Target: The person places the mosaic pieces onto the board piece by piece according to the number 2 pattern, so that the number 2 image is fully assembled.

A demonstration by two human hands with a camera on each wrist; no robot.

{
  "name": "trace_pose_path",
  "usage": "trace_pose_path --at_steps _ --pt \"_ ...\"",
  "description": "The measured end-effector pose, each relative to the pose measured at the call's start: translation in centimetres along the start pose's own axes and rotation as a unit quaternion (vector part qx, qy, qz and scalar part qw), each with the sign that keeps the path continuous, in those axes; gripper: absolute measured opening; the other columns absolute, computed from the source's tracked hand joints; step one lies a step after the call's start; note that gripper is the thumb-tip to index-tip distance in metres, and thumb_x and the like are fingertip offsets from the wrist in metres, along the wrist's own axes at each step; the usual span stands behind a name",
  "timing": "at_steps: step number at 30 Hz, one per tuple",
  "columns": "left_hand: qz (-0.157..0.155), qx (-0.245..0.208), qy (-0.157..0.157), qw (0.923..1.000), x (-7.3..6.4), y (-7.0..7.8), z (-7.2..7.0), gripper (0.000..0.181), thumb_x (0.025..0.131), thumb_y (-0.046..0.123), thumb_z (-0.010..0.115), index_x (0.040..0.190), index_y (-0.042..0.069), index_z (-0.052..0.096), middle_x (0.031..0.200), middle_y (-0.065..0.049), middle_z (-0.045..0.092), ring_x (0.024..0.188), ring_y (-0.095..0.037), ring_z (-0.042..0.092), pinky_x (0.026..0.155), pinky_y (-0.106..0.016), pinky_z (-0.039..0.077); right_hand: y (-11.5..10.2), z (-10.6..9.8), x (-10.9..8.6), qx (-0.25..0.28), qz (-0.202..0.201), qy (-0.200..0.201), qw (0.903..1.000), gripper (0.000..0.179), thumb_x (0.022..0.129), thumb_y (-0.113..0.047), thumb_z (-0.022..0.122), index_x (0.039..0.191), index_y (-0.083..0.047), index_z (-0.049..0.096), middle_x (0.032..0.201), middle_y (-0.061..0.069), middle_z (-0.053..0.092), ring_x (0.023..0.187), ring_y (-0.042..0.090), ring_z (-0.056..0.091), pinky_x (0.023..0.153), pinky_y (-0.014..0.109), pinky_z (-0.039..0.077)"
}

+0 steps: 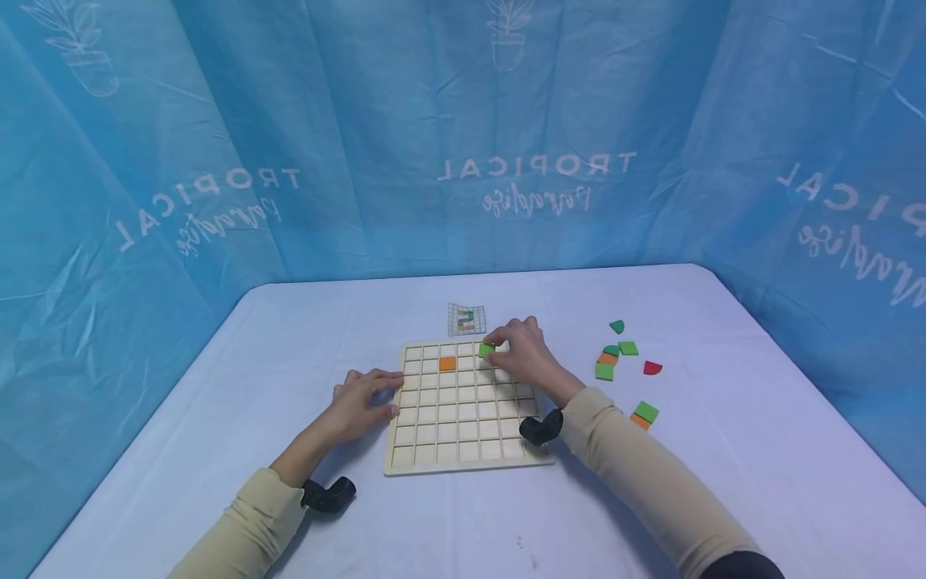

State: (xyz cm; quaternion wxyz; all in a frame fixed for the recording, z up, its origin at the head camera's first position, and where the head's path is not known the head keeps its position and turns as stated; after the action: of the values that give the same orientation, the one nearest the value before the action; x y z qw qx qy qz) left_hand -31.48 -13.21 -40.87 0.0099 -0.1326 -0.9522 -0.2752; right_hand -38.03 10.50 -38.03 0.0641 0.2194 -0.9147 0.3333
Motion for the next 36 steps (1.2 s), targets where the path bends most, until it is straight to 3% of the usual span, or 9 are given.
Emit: trace_pose_path --at_steps 15,36 --pt "0.012 -0.003 0.000 0.9999 0.0 0.2 -0.1 0.045 0.085 0.016 0.073 0.127 0.006 0.062 0.131 -0.003 0.057 0.095 -0.021 0.040 0.080 -0.043 0.027 -0.6 2.3 1.7 0.004 -0.001 -0.031 0.9995 0.026 0.083 -0.016 0.075 0.108 -0.008 0.073 0.097 0.004 0.061 0.091 0.025 0.037 0.078 0.041 0.034" --pt "0.006 -0.003 -0.006 1.0000 0.1 0.1 -0.1 0.044 0.085 0.017 0.073 0.127 0.006 0.063 0.132 -0.002 0.056 0.095 -0.020 0.040 0.078 -0.043 0.027 -1.3 4.1 2.1 -0.019 -0.016 -0.064 0.9977 0.029 0.085 -0.021 0.073 0.112 -0.010 0.072 0.098 0.003 0.060 0.088 0.023 0.037 0.074 0.038 0.033"
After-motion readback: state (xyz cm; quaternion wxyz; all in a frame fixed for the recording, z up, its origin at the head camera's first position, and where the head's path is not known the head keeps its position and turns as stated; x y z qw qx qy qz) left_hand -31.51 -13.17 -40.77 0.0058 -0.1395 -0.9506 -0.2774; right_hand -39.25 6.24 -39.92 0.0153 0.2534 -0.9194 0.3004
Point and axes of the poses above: each hand's wrist, its own x-axis towards the middle knuckle, its own z-axis out of the palm, y = z × x, the point moved 9 cm from there along x, towards the middle knuckle
